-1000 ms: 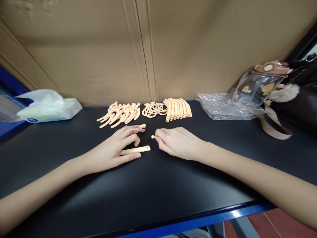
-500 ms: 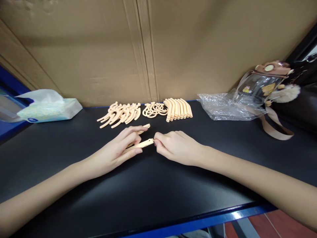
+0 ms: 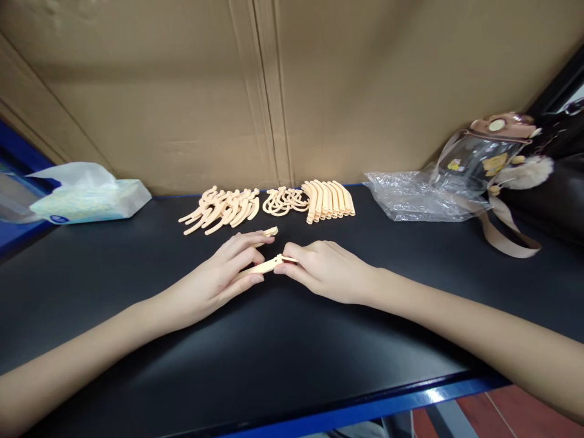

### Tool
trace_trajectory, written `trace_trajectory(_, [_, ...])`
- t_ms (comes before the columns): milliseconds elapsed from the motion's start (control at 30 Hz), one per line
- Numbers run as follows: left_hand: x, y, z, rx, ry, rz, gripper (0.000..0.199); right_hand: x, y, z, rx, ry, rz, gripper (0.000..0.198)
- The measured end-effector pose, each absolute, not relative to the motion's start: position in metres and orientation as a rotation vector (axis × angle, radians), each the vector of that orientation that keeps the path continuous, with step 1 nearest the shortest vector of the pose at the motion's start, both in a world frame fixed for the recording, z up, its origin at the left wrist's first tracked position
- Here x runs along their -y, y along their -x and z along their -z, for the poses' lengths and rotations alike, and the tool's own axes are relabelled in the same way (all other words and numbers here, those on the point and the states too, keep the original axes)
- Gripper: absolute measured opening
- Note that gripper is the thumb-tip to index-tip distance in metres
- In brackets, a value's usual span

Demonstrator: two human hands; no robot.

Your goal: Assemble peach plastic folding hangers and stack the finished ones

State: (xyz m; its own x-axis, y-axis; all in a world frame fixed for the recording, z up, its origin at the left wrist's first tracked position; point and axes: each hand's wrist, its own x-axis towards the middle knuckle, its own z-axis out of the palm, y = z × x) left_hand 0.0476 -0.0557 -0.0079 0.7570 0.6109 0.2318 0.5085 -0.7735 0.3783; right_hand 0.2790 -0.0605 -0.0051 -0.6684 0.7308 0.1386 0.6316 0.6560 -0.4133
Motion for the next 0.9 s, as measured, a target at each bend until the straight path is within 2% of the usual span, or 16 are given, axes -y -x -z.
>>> trace_trajectory(267, [0.053, -0.047, 0.01, -0.793, -2.708, -0.47, 0.021, 0.06, -0.282, 0.014, 2.75, 1.022, 0.217, 0.044])
trace_trajectory(533, [0.053, -0.047, 0.01, -0.787, -2.707, -0.474, 0.022, 0.06, -0.282, 0.014, 2.766, 0.954, 0.519, 0.045])
trace_trajectory(667, [0.053, -0.048, 0.009, -0.795, -2.713, -0.489, 0.023, 0.062, -0.281, 0.011, 2.781, 1.053, 0.302, 0.037])
trace_trajectory(767, [0.054, -0.048, 0.009, -0.8, -2.695, -0.509, 0.024, 0.062, -0.279, 0.008, 2.759, 1.154, -0.065, 0.032])
trace_trajectory(900, [0.055, -0.049, 0.01, -0.811, -2.683, -0.512, 0.019, 0.059, -0.278, 0.004, 2.609, 1.095, -0.527, 0.034])
